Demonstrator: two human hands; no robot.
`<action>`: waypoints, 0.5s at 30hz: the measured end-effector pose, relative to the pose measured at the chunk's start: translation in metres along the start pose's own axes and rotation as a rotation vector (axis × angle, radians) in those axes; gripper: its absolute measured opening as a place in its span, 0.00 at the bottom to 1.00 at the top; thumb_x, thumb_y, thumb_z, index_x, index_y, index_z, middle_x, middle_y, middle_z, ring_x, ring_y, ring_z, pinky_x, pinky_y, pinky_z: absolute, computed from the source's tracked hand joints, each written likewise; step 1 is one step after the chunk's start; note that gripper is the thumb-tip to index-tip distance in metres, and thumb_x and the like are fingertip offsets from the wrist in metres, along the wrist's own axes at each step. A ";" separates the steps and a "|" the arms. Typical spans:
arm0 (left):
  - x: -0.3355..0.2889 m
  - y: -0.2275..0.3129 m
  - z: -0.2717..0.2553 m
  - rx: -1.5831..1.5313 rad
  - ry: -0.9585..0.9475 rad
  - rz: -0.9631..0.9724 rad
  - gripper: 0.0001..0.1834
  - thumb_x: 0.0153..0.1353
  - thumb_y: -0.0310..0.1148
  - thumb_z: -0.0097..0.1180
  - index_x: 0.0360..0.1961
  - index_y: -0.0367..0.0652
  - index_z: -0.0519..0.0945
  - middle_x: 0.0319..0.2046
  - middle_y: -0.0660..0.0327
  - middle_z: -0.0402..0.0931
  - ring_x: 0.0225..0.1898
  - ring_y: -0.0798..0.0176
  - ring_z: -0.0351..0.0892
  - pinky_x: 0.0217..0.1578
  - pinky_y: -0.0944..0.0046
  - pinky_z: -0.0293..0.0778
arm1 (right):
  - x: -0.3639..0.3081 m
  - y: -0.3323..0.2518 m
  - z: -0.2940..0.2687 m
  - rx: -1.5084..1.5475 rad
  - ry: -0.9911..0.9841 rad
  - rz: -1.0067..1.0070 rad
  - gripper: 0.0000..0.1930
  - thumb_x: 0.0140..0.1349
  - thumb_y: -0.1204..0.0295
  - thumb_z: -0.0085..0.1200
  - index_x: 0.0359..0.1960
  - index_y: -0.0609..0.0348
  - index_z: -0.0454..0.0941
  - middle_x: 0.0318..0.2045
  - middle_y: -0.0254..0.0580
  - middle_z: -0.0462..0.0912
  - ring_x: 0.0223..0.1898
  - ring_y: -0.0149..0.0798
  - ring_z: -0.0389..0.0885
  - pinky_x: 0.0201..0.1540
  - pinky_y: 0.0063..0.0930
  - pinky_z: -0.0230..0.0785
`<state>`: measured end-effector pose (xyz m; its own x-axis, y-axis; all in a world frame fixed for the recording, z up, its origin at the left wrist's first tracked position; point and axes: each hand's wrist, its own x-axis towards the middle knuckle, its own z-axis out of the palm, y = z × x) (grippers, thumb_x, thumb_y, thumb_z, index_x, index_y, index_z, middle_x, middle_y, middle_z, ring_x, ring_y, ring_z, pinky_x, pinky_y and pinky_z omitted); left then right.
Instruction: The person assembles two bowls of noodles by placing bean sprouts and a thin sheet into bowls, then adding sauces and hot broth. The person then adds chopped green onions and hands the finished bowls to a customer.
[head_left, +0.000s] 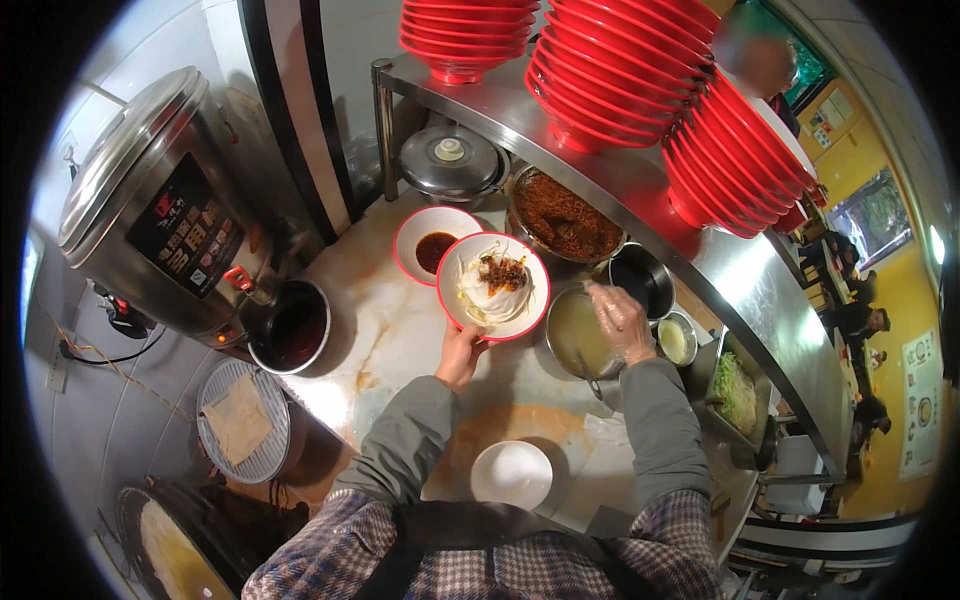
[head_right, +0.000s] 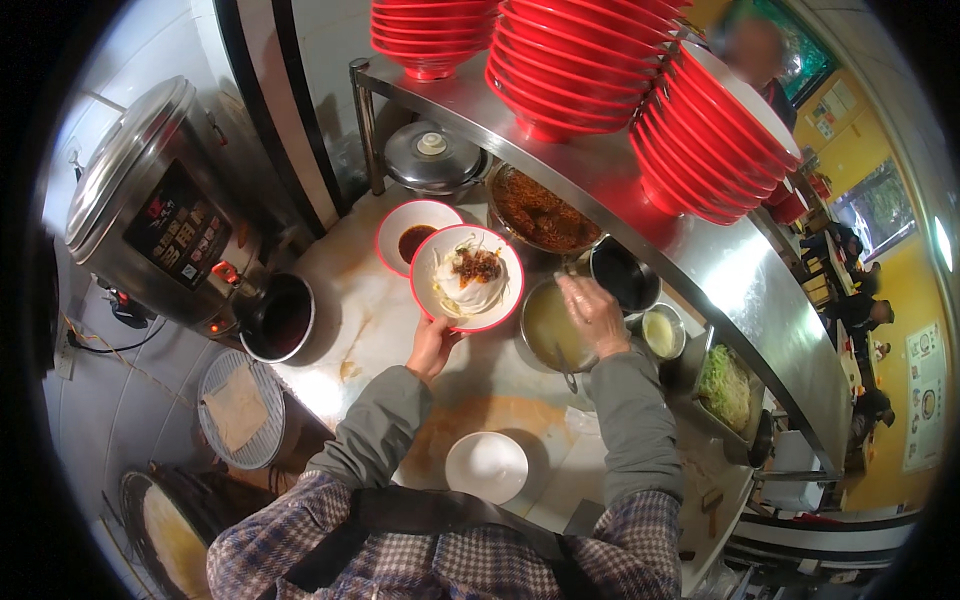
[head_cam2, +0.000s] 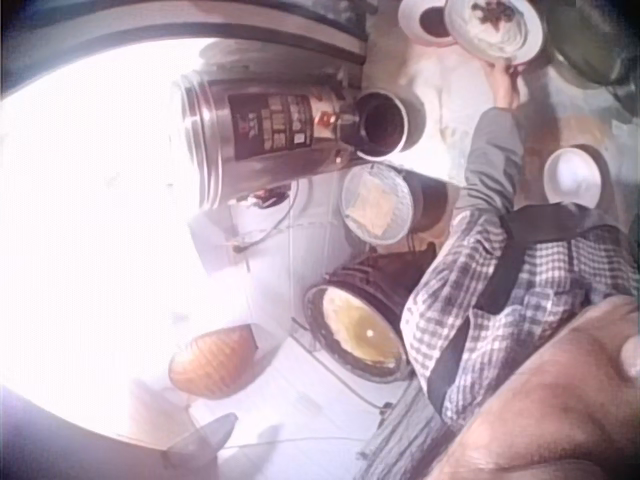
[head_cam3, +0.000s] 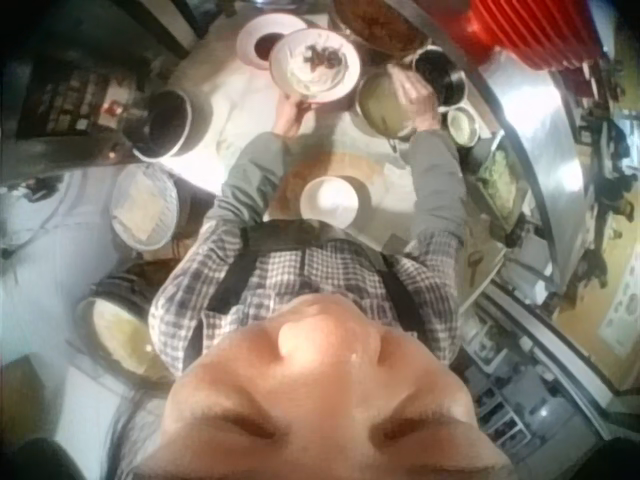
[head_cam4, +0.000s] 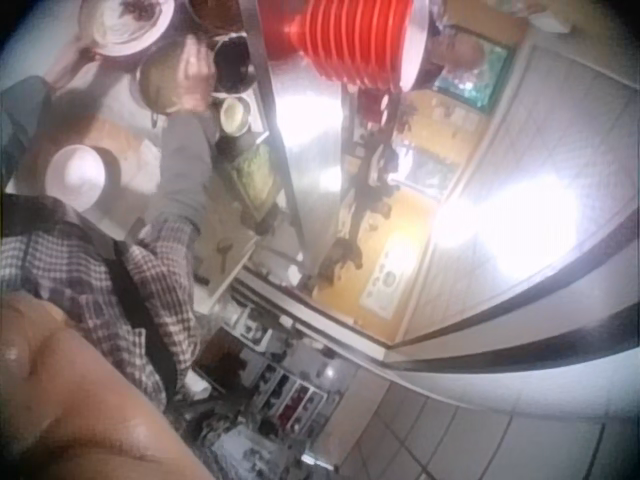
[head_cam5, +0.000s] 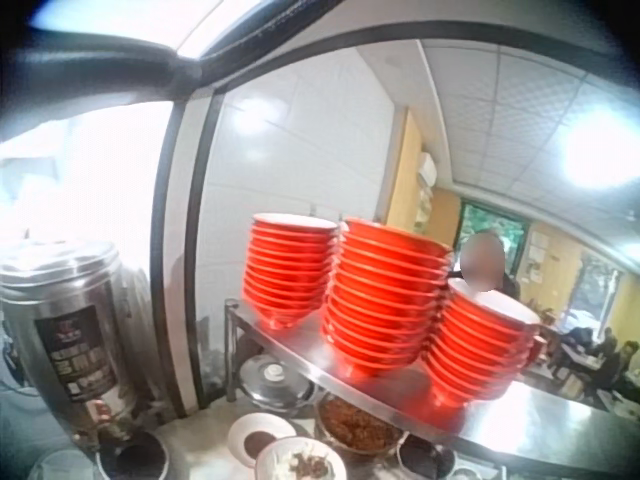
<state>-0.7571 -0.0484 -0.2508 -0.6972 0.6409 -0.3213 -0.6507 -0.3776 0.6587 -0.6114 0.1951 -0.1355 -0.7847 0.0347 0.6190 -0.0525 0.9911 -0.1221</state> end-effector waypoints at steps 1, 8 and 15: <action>0.000 0.002 -0.001 -0.001 -0.011 0.025 0.24 0.59 0.21 0.46 0.59 0.43 0.65 0.47 0.58 0.77 0.40 0.62 0.80 0.41 0.60 0.80 | 0.003 0.001 0.000 -0.024 -0.066 -0.031 0.14 0.59 0.79 0.56 0.47 0.63 0.80 0.38 0.47 0.83 0.37 0.48 0.81 0.41 0.37 0.77; 0.006 0.009 -0.005 -0.021 0.008 0.038 0.24 0.58 0.21 0.46 0.58 0.42 0.65 0.47 0.57 0.77 0.41 0.62 0.80 0.40 0.60 0.80 | 0.004 -0.032 -0.008 0.588 0.313 0.475 0.09 0.68 0.75 0.51 0.46 0.65 0.79 0.38 0.46 0.84 0.36 0.38 0.84 0.40 0.30 0.78; 0.013 0.012 0.009 -0.037 -0.004 0.063 0.29 0.58 0.20 0.44 0.63 0.44 0.58 0.51 0.54 0.74 0.44 0.58 0.81 0.42 0.58 0.81 | -0.008 -0.079 0.010 0.962 0.358 0.694 0.11 0.71 0.74 0.48 0.46 0.68 0.78 0.39 0.48 0.84 0.37 0.36 0.85 0.42 0.29 0.80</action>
<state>-0.7713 -0.0386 -0.2407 -0.7357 0.6178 -0.2775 -0.6165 -0.4412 0.6521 -0.6073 0.1152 -0.1381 -0.6225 0.6978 0.3543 -0.2441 0.2571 -0.9351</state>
